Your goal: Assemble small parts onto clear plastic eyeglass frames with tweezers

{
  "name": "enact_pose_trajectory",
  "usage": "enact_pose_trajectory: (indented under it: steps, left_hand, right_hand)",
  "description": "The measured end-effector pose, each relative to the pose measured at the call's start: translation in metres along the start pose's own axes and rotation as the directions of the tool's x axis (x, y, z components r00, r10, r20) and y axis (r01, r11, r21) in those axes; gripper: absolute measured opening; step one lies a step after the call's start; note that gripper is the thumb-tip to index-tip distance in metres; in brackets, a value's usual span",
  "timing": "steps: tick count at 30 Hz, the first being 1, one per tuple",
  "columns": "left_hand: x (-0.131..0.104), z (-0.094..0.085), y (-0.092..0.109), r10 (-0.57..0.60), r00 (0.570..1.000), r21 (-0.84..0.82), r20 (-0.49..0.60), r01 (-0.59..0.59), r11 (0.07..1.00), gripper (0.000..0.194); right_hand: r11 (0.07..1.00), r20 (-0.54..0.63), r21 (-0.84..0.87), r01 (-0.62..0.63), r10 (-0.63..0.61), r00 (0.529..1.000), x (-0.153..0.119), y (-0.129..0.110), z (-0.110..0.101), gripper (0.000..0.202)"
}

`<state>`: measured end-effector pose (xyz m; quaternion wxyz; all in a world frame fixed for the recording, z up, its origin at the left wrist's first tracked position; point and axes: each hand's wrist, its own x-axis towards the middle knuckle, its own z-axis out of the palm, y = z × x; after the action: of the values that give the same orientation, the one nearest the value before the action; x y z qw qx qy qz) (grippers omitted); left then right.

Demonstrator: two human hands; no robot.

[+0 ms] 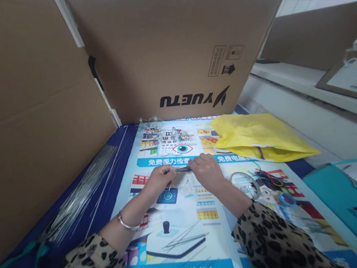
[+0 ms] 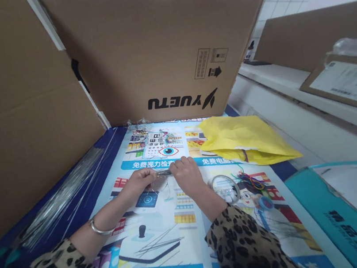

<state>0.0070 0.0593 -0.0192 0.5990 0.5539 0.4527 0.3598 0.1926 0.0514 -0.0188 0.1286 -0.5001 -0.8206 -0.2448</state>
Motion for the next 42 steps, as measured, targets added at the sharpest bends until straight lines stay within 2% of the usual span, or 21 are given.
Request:
enact_pose_trajectory:
  steps: [3,8,10,14,17,20,29,35,42]
  left_hand:
    - [0.000,0.000,0.000,0.011,1.000,-0.003,-0.009,-0.011,1.000,0.017]
    - [0.000,0.000,0.000,0.001,0.999,-0.060,-0.051,-0.004,0.998,0.015]
    - [0.000,0.000,0.001,-0.009,0.998,-0.069,-0.069,0.004,0.998,0.015]
    - [0.000,0.001,0.002,-0.028,0.993,-0.072,-0.116,0.019,0.997,0.016]
    - [0.000,0.002,0.000,-0.004,0.993,-0.049,-0.115,-0.002,0.999,0.017]
    - [0.001,0.004,-0.002,0.021,0.994,-0.039,-0.110,-0.025,0.999,0.017]
    - [0.001,0.003,-0.001,-0.004,0.991,-0.031,-0.132,0.000,1.000,0.014]
    - [0.001,0.001,0.002,0.004,0.991,-0.008,-0.132,-0.005,1.000,0.015]
    - [0.001,0.001,-0.002,0.043,0.995,0.048,-0.093,-0.039,0.998,0.013]
  right_hand:
    - [0.998,-0.011,0.046,-0.037,0.037,0.999,-0.001,0.002,0.004,0.012]
    - [0.953,-0.016,0.215,-0.214,0.223,0.975,-0.005,0.010,0.013,0.012]
    - [0.932,-0.051,0.278,-0.232,0.255,0.966,-0.006,0.012,0.013,0.014]
    - [0.953,-0.139,0.278,-0.120,0.164,0.977,-0.006,0.009,0.008,0.018]
    - [0.988,-0.107,0.150,-0.038,0.054,0.993,-0.006,0.005,0.003,0.015]
    - [0.999,-0.053,0.046,-0.006,0.009,0.999,-0.005,0.003,-0.002,0.014]
    - [0.994,-0.049,0.053,-0.100,0.103,0.993,-0.009,0.014,0.003,0.016]
    - [0.997,-0.048,-0.002,-0.079,0.079,0.996,-0.011,0.022,0.006,0.016]
    - [0.999,-0.051,0.021,-0.049,0.050,0.997,-0.012,0.022,0.007,0.015]
